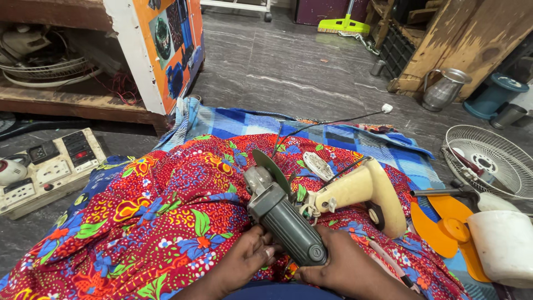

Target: The person uses a screwdriver to adjust a small electric motor held on their lap, then uses an angle grinder to grind the motor's metal housing, producing sparks. The person repeatedly grinds the same area of the motor while seated on the floor.

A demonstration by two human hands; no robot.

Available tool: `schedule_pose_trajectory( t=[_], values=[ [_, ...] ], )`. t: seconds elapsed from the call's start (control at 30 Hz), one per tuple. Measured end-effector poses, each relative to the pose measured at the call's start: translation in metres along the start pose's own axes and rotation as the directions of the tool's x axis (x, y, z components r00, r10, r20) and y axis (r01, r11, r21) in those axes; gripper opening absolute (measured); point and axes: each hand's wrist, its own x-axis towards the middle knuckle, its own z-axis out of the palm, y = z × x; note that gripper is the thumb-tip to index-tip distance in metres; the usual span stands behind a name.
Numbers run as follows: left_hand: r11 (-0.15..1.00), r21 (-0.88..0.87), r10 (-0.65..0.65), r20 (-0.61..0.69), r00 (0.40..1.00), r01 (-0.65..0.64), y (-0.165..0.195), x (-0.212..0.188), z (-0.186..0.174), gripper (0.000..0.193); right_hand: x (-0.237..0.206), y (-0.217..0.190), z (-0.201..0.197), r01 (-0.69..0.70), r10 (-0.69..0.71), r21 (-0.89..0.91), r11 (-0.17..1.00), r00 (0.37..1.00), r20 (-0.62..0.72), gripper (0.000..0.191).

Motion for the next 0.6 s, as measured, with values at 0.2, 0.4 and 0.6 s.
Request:
schedule_pose_trajectory(
  t=[0.2, 0.4, 0.6],
  values=[
    [0.999, 0.015, -0.030, -0.025, 0.999, 0.030, -0.007, 0.004, -0.004, 0.051, 0.003, 0.004, 0.003, -0.013, 0.012, 0.067, 0.998, 1.000, 0.017, 0.059],
    [0.999, 0.006, -0.043, -0.042, 0.998, 0.043, -0.011, 0.004, -0.005, 0.052, 0.005, 0.006, 0.007, -0.043, 0.041, 0.113, 0.993, 0.999, 0.027, 0.060],
    [0.998, -0.016, -0.066, -0.078, 0.995, 0.065, -0.010, 0.006, -0.005, 0.052, 0.011, 0.012, 0.010, -0.053, 0.053, 0.067, 0.996, 0.999, -0.004, 0.059]
  ],
)
